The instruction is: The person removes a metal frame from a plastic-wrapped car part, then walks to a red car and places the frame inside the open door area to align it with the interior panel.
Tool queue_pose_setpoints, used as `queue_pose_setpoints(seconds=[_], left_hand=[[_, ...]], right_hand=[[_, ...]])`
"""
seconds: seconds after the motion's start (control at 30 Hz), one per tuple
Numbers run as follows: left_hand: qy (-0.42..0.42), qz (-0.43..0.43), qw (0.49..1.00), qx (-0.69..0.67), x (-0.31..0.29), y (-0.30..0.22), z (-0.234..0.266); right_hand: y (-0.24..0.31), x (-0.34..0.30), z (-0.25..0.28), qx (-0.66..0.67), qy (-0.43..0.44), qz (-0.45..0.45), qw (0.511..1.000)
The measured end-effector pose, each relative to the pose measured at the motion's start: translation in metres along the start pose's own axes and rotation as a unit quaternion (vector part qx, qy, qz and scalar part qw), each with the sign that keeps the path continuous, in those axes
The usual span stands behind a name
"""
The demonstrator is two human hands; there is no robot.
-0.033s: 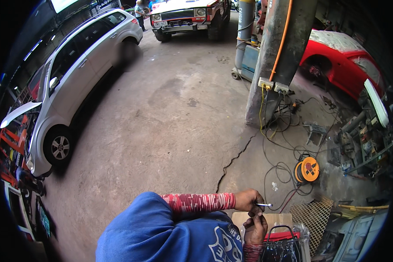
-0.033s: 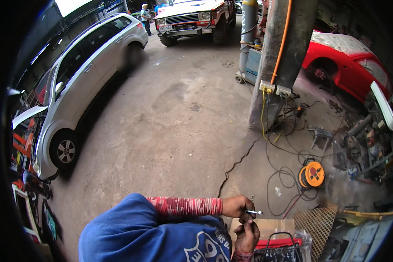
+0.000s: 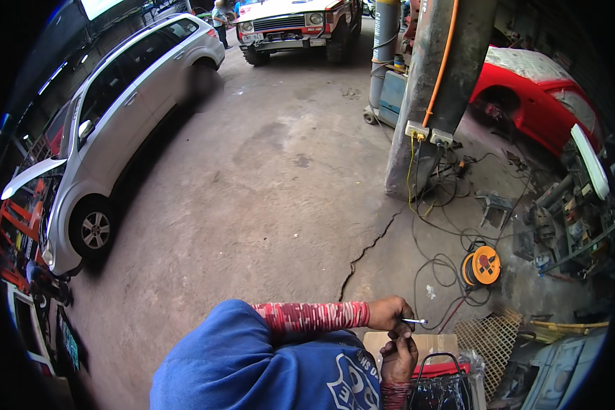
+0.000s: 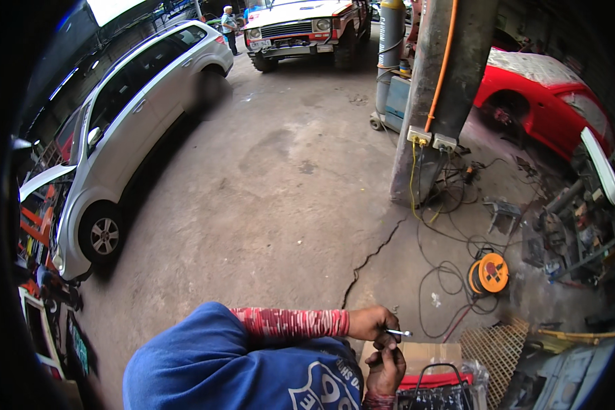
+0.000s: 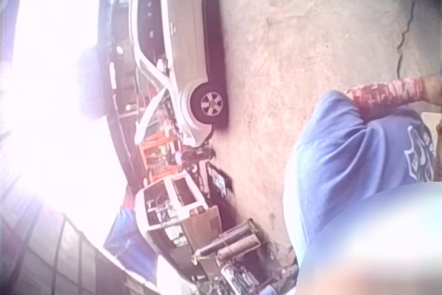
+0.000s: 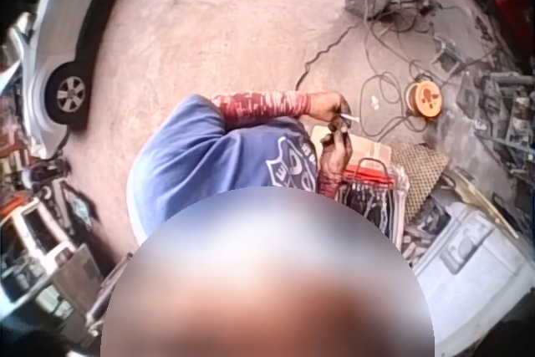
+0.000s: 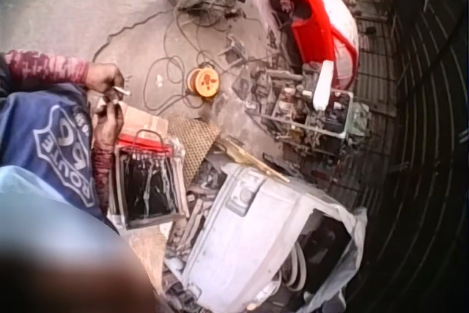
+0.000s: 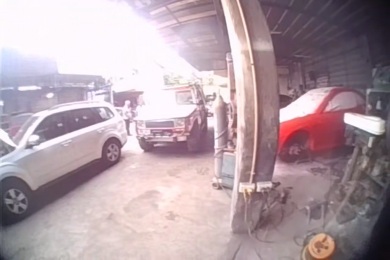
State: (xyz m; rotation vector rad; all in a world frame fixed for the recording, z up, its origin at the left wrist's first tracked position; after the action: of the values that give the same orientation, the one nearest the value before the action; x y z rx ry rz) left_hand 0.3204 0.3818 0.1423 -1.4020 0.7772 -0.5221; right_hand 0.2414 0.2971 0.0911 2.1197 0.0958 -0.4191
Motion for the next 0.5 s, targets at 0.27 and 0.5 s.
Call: queue_pose_setpoints(seconds=[0.27, 0.5], left_hand=[[-0.015, -0.005, 0.999, -0.048, -0.012, -0.001, 0.009], [0.026, 0.108, 0.977, -0.180, -0.021, 0.022, 0.011]], right_hand=[[0.023, 0.005, -0.006, -0.111, 0.015, 0.109, 0.988], [0.036, 0.009, -0.015, -0.177, 0.027, 0.149, 0.973]])
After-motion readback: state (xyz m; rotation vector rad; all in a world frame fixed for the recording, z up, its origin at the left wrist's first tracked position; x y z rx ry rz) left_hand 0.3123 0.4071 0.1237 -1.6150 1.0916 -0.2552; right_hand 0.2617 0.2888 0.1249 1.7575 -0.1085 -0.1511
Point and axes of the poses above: each hand's wrist, its own x-axis towards the middle knuckle, its own z-axis out of the back of the hand, y = z × x, the point moved 10 cm from there along x, towards the middle knuckle, and after that the axes turned 7 degrees about z, right-handed, at the moved point
